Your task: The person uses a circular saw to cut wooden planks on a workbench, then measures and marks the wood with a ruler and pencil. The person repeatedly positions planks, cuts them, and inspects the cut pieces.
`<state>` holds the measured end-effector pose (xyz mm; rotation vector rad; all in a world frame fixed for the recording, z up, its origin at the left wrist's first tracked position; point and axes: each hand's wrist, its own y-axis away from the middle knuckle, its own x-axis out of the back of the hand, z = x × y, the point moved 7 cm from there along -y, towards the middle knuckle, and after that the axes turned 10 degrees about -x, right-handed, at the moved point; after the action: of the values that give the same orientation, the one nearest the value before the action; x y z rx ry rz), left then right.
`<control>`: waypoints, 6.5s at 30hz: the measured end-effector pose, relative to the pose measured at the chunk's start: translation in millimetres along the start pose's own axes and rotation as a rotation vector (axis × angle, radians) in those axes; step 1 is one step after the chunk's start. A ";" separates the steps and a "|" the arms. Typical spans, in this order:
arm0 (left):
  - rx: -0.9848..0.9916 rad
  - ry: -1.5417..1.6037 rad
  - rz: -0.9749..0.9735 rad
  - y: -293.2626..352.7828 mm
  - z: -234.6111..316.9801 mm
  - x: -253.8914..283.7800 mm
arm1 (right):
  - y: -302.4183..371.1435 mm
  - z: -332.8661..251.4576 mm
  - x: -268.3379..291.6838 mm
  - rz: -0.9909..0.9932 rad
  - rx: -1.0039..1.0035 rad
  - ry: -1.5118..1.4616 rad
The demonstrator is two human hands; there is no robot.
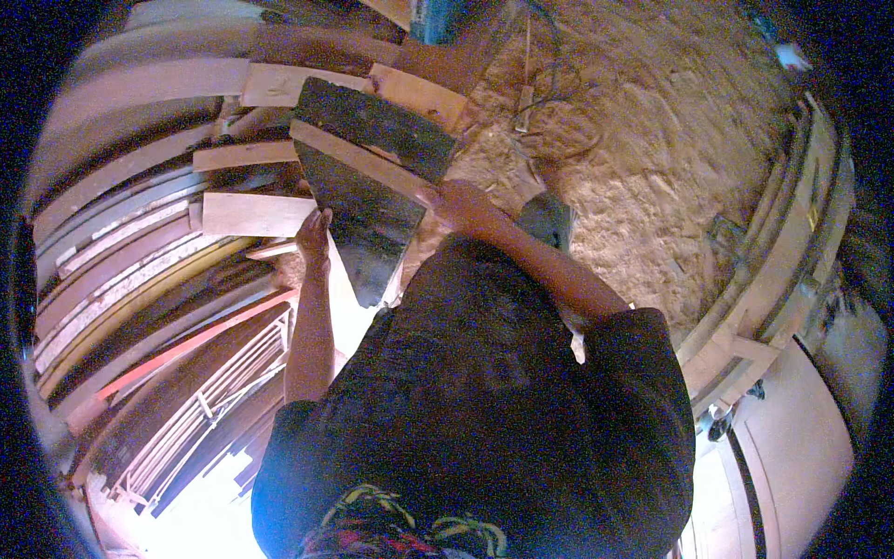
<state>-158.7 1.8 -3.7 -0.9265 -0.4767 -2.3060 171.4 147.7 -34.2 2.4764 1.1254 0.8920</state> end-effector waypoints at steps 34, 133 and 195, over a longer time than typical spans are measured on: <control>0.043 0.088 0.011 1.4 5.4 -9.1 | -12.9 18.4 -16.0 0.088 0.004 0.082; -0.070 -0.077 0.051 1.6 -11.5 2.1 | 9.7 -7.4 7.2 -0.032 0.015 0.002; -0.478 0.013 0.072 5.0 19.1 -18.5 | 5.9 -5.8 5.9 0.044 0.067 -0.006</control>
<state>-135.3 15.4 -3.2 -1.1243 0.1248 -2.4003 174.1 148.2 -24.4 2.5650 1.1205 0.8719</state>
